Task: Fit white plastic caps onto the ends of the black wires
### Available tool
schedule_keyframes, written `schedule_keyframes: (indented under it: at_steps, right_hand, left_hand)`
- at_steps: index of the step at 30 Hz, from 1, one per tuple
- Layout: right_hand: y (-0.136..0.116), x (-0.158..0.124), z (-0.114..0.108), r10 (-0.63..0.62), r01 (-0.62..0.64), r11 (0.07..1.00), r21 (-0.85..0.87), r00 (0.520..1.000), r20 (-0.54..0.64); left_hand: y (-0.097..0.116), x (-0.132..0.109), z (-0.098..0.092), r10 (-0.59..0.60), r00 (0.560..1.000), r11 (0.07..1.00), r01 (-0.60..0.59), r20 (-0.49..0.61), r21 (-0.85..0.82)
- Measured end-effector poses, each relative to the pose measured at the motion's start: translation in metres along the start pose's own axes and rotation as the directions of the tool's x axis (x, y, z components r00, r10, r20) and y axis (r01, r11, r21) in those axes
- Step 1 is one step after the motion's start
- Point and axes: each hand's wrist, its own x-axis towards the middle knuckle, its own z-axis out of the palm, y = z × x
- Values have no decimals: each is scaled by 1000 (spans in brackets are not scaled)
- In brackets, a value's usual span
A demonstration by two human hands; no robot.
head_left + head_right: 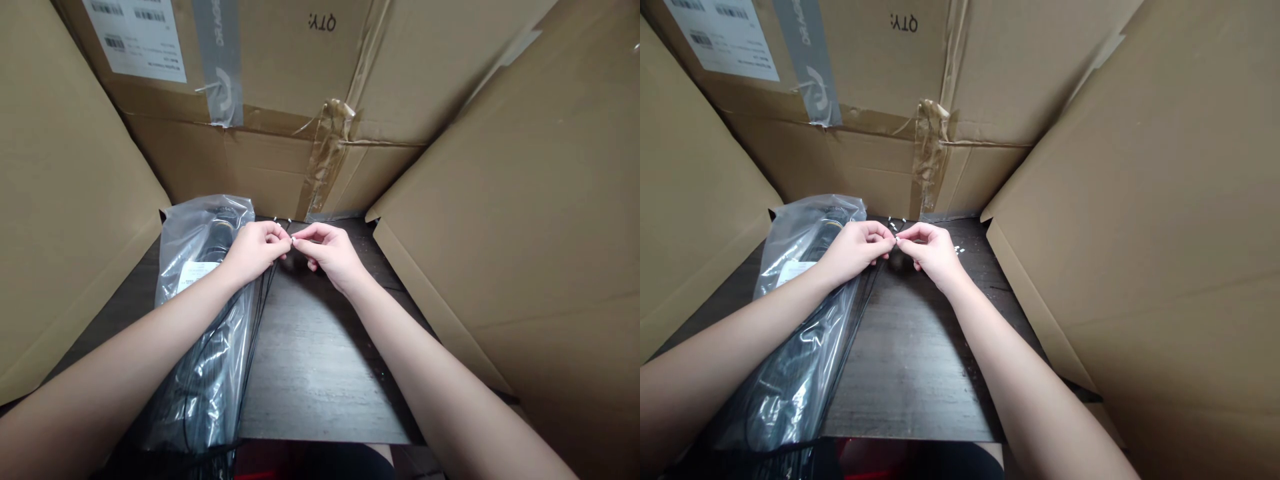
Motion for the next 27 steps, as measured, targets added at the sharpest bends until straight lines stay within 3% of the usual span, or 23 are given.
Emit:
schedule_keyframes:
  at_steps: [9, 27]
  right_hand:
    - [1, 2, -2, -52, 53, 993, -104, 999, 11]
    - [-4, 1, -1, -36, 36, 999, -34, 999, 12]
  left_hand:
    - [2, -1, 1, -23, 999, 1000, 24, 29, -14]
    - [3, -1, 2, -4, 1000, 996, 5, 17, -84]
